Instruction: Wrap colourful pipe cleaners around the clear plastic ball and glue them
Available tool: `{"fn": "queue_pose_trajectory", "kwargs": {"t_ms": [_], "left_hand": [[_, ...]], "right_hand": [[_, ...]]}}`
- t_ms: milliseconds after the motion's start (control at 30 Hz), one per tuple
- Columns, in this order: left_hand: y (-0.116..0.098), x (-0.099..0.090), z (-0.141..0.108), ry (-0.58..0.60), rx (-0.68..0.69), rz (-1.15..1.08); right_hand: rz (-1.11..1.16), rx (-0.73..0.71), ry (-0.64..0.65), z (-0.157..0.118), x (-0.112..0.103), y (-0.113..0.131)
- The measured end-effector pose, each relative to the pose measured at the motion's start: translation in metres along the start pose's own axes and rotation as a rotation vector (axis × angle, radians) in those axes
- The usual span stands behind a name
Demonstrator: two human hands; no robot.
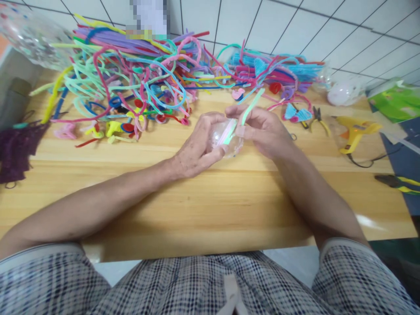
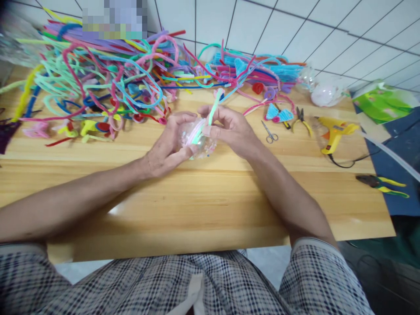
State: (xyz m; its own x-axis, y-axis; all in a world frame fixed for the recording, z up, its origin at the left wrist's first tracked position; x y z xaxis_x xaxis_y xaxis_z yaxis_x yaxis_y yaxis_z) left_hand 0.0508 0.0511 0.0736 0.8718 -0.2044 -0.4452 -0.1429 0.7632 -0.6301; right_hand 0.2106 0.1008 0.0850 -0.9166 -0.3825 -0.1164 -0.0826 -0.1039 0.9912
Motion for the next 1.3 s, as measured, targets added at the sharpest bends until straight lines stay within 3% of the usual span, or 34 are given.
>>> {"fn": "queue_pose_trajectory", "kwargs": {"t_ms": [333, 1300], "left_hand": [[-0.001, 0.002, -0.002, -0.001, 0.030, -0.031], [-0.003, 0.005, -0.003, -0.009, 0.046, -0.006]], "right_hand": [[0.047, -0.021, -0.045, 0.003, -0.007, -0.016], [0.091, 0.051, -0.050, 0.001, -0.002, -0.021]]}}
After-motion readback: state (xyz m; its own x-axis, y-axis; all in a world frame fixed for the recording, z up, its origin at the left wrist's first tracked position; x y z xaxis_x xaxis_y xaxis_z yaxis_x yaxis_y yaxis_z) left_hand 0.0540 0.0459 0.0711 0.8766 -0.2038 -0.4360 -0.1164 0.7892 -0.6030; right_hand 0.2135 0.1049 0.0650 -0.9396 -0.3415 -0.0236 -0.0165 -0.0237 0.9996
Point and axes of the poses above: each hand's wrist, its own z-axis towards the middle knuckle, its own x-axis out of the palm, y = z × x, the point moved 10 cm from there along z, towards the middle knuckle, and after that the axes turned 3 degrees about x, right-handed, at the moved point
